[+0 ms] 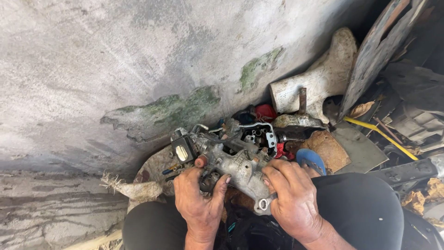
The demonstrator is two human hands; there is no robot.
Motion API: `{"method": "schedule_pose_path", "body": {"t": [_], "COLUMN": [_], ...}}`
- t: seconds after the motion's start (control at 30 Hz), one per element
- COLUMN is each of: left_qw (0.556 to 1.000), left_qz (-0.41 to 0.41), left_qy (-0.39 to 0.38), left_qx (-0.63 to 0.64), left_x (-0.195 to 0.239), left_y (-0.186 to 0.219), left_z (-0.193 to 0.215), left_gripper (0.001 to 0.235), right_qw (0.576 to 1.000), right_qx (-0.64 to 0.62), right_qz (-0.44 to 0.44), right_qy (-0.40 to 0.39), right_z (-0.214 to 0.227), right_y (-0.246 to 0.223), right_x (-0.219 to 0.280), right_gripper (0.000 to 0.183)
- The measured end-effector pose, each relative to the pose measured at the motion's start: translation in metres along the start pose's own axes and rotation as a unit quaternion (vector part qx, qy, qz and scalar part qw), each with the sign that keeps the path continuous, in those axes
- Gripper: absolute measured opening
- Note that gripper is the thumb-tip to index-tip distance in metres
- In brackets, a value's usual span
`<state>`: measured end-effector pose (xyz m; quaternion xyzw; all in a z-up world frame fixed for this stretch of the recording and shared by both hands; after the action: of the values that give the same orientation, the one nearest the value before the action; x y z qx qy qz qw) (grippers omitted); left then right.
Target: The person sits on the ground and assembles a metal engine component, likely a cylinder head, using a wrench to tighten bolts. They attach a smaller metal part to the main assembly and secure it with fasteners.
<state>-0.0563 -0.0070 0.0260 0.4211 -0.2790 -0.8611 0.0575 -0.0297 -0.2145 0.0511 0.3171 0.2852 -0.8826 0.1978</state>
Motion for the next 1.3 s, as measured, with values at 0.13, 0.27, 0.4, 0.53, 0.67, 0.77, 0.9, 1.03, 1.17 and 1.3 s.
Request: {"method": "schedule_pose_path", "body": {"t": [0.13, 0.27, 0.4, 0.53, 0.67, 0.77, 0.9, 1.03, 1.17, 1.3], "left_qw": [0.999, 0.999, 1.0, 1.0, 0.999, 0.999, 0.992, 0.992, 0.988, 0.951], "left_qz": [-0.041, -0.033, -0.008, -0.002, -0.018, -0.023, 0.053, 0.027, 0.081, 0.213], "left_qy": [0.02, 0.022, 0.027, 0.028, 0.025, 0.03, 0.056, 0.081, 0.014, -0.097], "left_qx": [-0.025, -0.017, -0.008, 0.0, 0.016, 0.014, 0.097, 0.093, 0.134, 0.201], "left_x": [0.006, 0.001, 0.005, 0.004, 0.003, 0.003, 0.003, -0.024, -0.054, -0.057], "left_y": [0.004, 0.01, 0.007, 0.008, 0.012, 0.011, -0.015, -0.016, -0.048, -0.067], "left_z": [0.003, 0.007, 0.007, 0.009, 0.009, 0.011, 0.024, 0.043, 0.024, -0.021], "left_gripper": [0.051, 0.041, 0.034, 0.03, 0.029, 0.035, 0.06, 0.046, 0.047, 0.042], "right_qw": [1.0, 1.0, 1.0, 0.999, 0.999, 0.999, 0.999, 0.998, 0.999, 0.994], "right_qx": [-0.022, 0.004, -0.007, -0.026, -0.027, -0.036, -0.041, -0.053, -0.024, -0.053], "right_qz": [0.002, 0.007, 0.017, 0.021, 0.024, 0.015, 0.003, 0.017, 0.044, 0.086], "right_qy": [-0.001, -0.001, 0.002, -0.007, -0.004, -0.013, -0.016, -0.013, -0.019, -0.039], "right_z": [-0.003, -0.003, -0.003, -0.004, -0.002, -0.002, -0.001, 0.006, 0.004, 0.007], "right_y": [-0.002, -0.002, -0.006, -0.01, -0.012, -0.009, 0.0, 0.002, 0.015, 0.016], "right_x": [0.008, 0.01, 0.012, 0.01, 0.007, 0.006, 0.0, 0.001, -0.005, -0.017], "right_gripper": [0.015, 0.017, 0.015, 0.018, 0.017, 0.016, 0.014, 0.013, 0.018, 0.022]}}
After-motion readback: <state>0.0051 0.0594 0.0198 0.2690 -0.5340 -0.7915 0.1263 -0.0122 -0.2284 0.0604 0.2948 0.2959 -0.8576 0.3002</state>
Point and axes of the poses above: each hand's wrist, its own x-axis away from the middle knuckle, its own z-axis out of the back of the hand, y = z × x, the point moved 10 cm from there along -x, towards the middle knuckle, and after that the axes turned 6 degrees about y, right-handed, at the moved point
